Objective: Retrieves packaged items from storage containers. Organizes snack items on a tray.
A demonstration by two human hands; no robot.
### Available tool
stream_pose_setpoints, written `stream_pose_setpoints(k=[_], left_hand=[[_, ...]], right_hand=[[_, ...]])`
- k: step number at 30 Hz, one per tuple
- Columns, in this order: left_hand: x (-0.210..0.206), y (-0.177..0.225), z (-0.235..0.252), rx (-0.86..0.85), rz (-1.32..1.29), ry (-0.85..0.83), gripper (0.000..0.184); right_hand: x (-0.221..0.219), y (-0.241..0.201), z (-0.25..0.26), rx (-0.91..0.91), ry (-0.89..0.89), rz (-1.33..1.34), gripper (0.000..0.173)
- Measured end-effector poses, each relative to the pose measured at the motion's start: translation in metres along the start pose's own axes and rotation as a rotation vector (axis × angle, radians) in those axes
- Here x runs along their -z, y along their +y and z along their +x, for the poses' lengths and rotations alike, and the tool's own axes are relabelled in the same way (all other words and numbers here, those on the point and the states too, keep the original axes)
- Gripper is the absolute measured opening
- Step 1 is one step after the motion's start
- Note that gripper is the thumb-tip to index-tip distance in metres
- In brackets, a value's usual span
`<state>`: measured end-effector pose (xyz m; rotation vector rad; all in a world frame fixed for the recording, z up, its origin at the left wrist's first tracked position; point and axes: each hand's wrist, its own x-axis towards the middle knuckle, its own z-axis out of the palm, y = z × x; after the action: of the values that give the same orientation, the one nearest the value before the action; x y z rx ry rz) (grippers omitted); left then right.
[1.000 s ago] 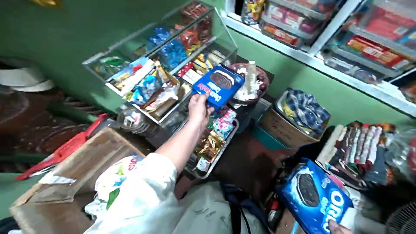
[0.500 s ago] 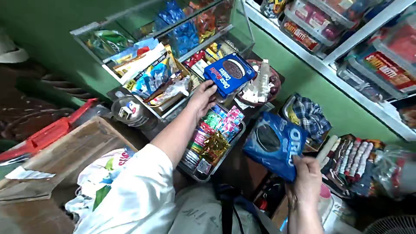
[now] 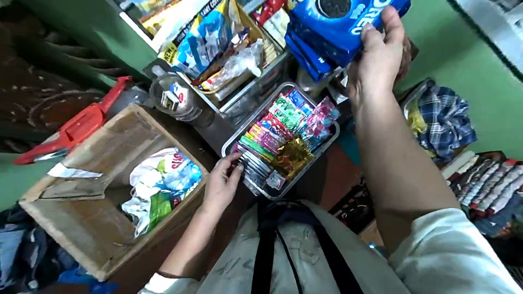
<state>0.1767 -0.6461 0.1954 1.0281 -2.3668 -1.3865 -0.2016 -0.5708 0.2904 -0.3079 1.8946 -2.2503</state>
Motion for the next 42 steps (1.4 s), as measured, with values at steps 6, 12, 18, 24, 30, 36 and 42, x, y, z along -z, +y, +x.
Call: stream_pose_setpoints(k=[6, 12, 18, 24, 30, 36, 42], left_hand=[[-0.014, 0.002, 0.007, -0.179, 0.330, -0.122, 0.033], [-0.017, -0.008, 0.043, -0.121, 0.514, -0.132, 0.043], [-0.024, -0.001, 0.085, 0.083, 0.624, -0.184, 0.052], [-0.018, -0.011, 0.102, 0.209, 0.577, -0.175, 0.054], [-0.027, -0.005, 0.086, 0.302, 0.041, -0.028, 0.039], [-0.051, 0.020, 0.059, 0.108, -0.045, -0.072, 0.026], [-0.118, 0.063, 0.071, -0.136, 0.092, -0.346, 0.032]], right_hand=[[0.030, -0.018, -0.026, -0.019, -0.165, -0.429, 0.036], [0.101, 0.018, -0.137, -0.177, -0.177, -0.548, 0.062], [0.112, 0.118, -0.231, -0.884, -0.114, -0.296, 0.086], [0.091, 0.148, -0.245, -0.989, -0.240, -0.176, 0.071], [0.112, 0.126, -0.251, -0.953, -0.268, -0.208, 0.061], [0.149, 0.116, -0.296, -0.939, -0.218, -0.203, 0.058], [0.196, 0.123, -0.343, -0.931, 0.088, -0.027, 0.069]])
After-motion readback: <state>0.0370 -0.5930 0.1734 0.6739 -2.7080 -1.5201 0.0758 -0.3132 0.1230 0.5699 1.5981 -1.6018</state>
